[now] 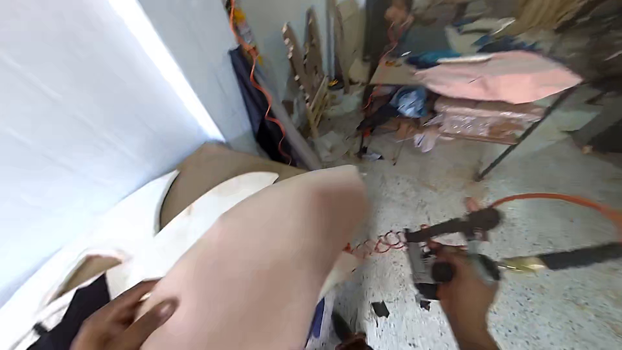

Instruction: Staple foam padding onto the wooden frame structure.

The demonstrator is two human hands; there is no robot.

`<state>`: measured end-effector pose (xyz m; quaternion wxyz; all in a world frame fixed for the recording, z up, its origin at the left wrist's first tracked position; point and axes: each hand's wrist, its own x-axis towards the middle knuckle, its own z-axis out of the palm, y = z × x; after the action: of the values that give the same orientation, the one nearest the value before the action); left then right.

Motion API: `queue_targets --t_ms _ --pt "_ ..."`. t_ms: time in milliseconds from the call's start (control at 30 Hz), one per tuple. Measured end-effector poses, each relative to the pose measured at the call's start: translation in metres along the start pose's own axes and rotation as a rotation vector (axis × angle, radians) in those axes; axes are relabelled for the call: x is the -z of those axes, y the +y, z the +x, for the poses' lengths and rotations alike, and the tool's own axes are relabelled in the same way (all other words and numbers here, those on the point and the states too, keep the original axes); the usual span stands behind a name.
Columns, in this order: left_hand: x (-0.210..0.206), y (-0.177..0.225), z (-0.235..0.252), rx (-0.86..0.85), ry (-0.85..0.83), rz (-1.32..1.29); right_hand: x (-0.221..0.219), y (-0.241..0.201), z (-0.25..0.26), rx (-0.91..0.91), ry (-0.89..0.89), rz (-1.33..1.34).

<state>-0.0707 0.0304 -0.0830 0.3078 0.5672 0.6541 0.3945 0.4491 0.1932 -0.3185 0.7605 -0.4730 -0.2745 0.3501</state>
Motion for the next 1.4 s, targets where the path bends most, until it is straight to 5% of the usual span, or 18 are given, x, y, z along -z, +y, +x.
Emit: queue_targets --t_ms 233,433,633,733,833,933,1100,1400 --pt "-0.002 -0.115 0.066 0.133 -0.294 -0.075 0.077 -0.027 -0.031 0.041 -0.025 -0.078" --pt "-0.018 -0.224 0.136 0.102 -0.505 0.032 0.020 -0.045 -0.062 0.095 -0.399 -0.123" --pt "-0.013 -0.299 0.138 0.099 -0.046 0.238 -0.108 -0.028 -0.089 -0.049 -0.941 -0.080" --pt "-0.010 -0.330 0.058 0.289 0.337 0.401 -0.174 0.012 -0.122 -0.113 -1.183 -0.007" --pt "-0.056 -0.357 -0.035 0.579 0.553 0.491 -0.231 0.070 -0.163 -0.195 -1.361 -0.010" --pt "-0.097 -0.362 -0.064 0.807 0.606 0.485 -0.268 0.121 -0.203 -0.270 -1.502 -0.150" --pt "-0.102 -0.364 -0.042 0.848 0.606 0.522 -0.324 0.170 -0.262 -0.159 -1.919 -0.423" --pt "-0.097 -0.373 -0.034 0.869 0.575 0.505 -0.362 0.187 -0.321 -0.083 -2.027 -0.674"
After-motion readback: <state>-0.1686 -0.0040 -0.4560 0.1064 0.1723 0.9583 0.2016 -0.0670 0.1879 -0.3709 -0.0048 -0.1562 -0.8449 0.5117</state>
